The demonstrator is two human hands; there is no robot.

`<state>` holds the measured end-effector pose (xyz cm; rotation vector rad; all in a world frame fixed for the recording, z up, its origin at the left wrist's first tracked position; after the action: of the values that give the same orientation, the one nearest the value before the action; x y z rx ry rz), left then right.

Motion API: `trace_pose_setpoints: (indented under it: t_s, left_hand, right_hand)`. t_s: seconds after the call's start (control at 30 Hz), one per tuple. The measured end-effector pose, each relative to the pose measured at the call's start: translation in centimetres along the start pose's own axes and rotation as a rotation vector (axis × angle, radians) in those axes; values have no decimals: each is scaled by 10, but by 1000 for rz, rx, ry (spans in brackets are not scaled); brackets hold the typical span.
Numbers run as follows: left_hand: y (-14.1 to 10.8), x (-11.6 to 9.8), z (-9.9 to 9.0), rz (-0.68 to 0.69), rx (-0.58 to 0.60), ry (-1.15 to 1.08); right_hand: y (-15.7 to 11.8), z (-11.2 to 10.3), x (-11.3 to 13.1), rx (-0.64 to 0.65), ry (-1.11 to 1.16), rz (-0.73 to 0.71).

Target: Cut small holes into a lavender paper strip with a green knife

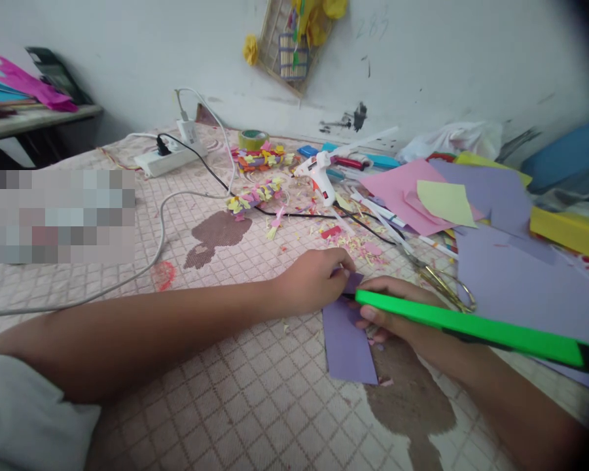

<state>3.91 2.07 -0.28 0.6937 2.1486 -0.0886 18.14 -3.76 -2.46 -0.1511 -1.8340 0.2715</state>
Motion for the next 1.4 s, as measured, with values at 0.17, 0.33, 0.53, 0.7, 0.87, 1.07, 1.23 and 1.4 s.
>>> trace_pose_setpoints:
  t_s: [0.17, 0.33, 0.53, 0.7, 0.87, 1.07, 1.23, 1.4]
  left_hand:
    - [-2, -1, 1, 43, 21, 39]
    - [-2, -3, -3, 159, 33, 211]
    - [-2, -7, -8, 247, 174, 410]
    - [-1, -12, -8, 325, 316, 425]
    - [2, -11, -11, 316, 448, 468]
    - [0, -14, -14, 369, 535, 519]
    - [-2, -15, -15, 390, 545, 559]
    - [-2, -17, -15, 387, 526, 584]
  right_hand:
    - [-3, -2, -3, -18, 19, -33]
    - [-7, -4, 1, -10, -40, -81]
    - [-9, -2, 1, 35, -135, -156]
    - [-7, 0, 3, 53, -149, -139]
    - [-3, 4, 1, 104, -78, -69]
    - [1, 2, -6, 113, -51, -37]
    - [0, 2, -5, 95, -32, -1]
    - [0, 3, -3, 98, -54, 24]
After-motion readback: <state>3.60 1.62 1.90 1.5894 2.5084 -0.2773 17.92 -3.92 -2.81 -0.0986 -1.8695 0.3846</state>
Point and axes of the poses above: each hand's wrist, its own y-axis towards the middle knuckle, its own z-axis out of the palm, x = y × z, the point moved 5 cm from there along y, towards the middle knuckle, and after that the axes turned 7 degrees about -x, right-handed, at the moved point
